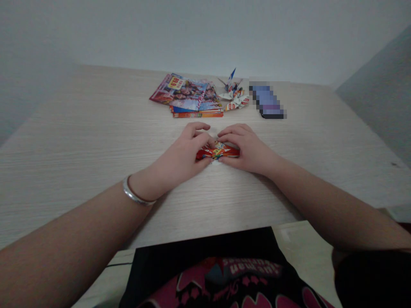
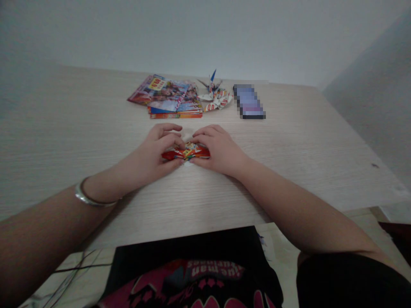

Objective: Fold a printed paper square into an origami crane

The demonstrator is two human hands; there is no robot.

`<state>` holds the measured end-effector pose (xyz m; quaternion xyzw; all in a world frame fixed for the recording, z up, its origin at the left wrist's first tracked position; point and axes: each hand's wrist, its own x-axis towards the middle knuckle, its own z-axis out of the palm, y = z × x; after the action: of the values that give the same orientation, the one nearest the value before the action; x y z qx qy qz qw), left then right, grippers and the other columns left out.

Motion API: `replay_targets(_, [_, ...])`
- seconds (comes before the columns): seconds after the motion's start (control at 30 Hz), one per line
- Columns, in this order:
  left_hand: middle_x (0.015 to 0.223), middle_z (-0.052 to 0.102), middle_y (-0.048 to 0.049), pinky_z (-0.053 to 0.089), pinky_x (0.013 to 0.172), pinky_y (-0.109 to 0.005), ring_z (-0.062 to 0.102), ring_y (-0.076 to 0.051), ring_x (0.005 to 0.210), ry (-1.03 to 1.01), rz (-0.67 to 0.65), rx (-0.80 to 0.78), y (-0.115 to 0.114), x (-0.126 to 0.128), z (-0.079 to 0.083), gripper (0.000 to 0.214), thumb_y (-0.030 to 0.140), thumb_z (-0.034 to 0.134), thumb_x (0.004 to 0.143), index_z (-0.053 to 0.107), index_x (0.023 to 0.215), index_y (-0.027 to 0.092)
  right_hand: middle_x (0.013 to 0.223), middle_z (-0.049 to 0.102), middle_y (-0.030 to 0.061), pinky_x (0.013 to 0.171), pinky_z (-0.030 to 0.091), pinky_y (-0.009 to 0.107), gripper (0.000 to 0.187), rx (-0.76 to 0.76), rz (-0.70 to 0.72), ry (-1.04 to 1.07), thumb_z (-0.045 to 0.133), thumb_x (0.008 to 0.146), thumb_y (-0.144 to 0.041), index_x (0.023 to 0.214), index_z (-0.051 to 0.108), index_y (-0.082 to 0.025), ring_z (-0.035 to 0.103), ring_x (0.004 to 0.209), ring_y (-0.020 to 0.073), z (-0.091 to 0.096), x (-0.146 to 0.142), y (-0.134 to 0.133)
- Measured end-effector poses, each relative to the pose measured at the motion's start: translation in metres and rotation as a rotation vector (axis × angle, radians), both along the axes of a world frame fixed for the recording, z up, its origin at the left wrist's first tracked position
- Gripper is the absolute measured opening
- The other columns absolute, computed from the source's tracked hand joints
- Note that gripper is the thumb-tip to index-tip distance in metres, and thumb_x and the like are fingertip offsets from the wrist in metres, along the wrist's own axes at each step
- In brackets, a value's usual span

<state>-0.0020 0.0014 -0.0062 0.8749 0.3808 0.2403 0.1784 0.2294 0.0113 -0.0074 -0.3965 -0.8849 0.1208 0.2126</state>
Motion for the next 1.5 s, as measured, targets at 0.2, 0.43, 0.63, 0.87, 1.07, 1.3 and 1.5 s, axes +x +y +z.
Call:
replay_targets(0.2, [0.138, 0.054, -0.0131, 0.052, 0.110, -0.046, 0.058, -0.028, 0.128, -0.122, 0.065, -0.041, -0.003, 0.002, 0.002, 0.040, 0.025, 0.064, 0.085, 0.051, 0.123, 0.021, 0.093, 0.069, 0.0075, 0.079, 0.042, 0.034, 0.017, -0.074, -0.113, -0.057, 0.066, 0.084, -0.034, 0.093, 0.063, -0.020, 0.058, 0.086, 0.0225, 0.009, -0.006, -0.003])
replay_targets(0.43, [0.110, 0.071, -0.0068, 0.057, 0.088, -0.038, 0.068, -0.023, 0.098, -0.102, 0.101, -0.101, -0.004, 0.003, 0.008, 0.028, 0.035, 0.062, 0.089, 0.061, 0.112, 0.020, 0.093, 0.070, 0.0048, 0.073, 0.041, 0.030, 0.014, -0.166, -0.115, 0.026, 0.063, 0.085, -0.030, 0.096, 0.061, -0.020, 0.059, 0.080, 0.0181, 0.011, -0.005, -0.007])
replay_targets(0.63, [0.091, 0.071, -0.0045, 0.050, 0.075, -0.035, 0.064, -0.020, 0.081, 0.008, 0.119, -0.035, -0.004, 0.004, 0.013, 0.019, 0.034, 0.058, 0.090, 0.069, 0.094, 0.019, 0.102, 0.072, 0.0066, 0.080, 0.045, 0.032, 0.024, -0.153, 0.006, 0.077, 0.065, 0.085, -0.035, 0.104, 0.062, -0.020, 0.063, 0.088, 0.0202, 0.010, -0.004, -0.008])
replay_targets(0.87, [0.082, 0.064, -0.0045, 0.045, 0.068, -0.033, 0.058, -0.019, 0.074, 0.055, 0.097, 0.025, -0.004, 0.004, 0.015, 0.017, 0.032, 0.058, 0.092, 0.063, 0.081, 0.019, 0.098, 0.069, 0.0055, 0.078, 0.047, 0.031, 0.013, -0.090, 0.074, 0.152, 0.060, 0.091, -0.032, 0.097, 0.060, -0.021, 0.061, 0.083, 0.0174, 0.011, -0.003, -0.008])
replay_targets(1.07, [0.089, 0.065, -0.0068, 0.048, 0.075, -0.034, 0.061, -0.021, 0.085, 0.122, -0.035, 0.162, -0.001, 0.005, 0.011, 0.011, 0.023, 0.059, 0.093, 0.065, 0.088, 0.016, 0.088, 0.068, 0.0053, 0.079, 0.047, 0.032, 0.007, 0.111, 0.197, 0.098, 0.056, 0.091, -0.023, 0.085, 0.059, -0.021, 0.061, 0.086, 0.0196, 0.002, 0.001, 0.000])
replay_targets(1.3, [0.095, 0.071, -0.0086, 0.050, 0.081, -0.038, 0.064, -0.023, 0.086, 0.202, -0.173, 0.274, 0.004, 0.000, 0.007, 0.012, 0.025, 0.062, 0.095, 0.070, 0.094, 0.015, 0.094, 0.073, 0.0073, 0.077, 0.044, 0.032, 0.012, 0.261, 0.207, -0.107, 0.056, 0.087, -0.014, 0.087, 0.066, -0.021, 0.062, 0.088, 0.0211, -0.001, 0.002, 0.001])
replay_targets(1.5, [0.091, 0.075, -0.0077, 0.053, 0.083, -0.040, 0.068, -0.024, 0.084, 0.314, -0.147, 0.322, 0.003, -0.001, 0.009, 0.020, 0.022, 0.058, 0.098, 0.074, 0.088, 0.016, 0.096, 0.078, 0.0060, 0.081, 0.043, 0.035, 0.016, 0.334, 0.170, -0.173, 0.058, 0.094, -0.016, 0.094, 0.074, -0.020, 0.066, 0.089, 0.0214, 0.001, 0.002, -0.003])
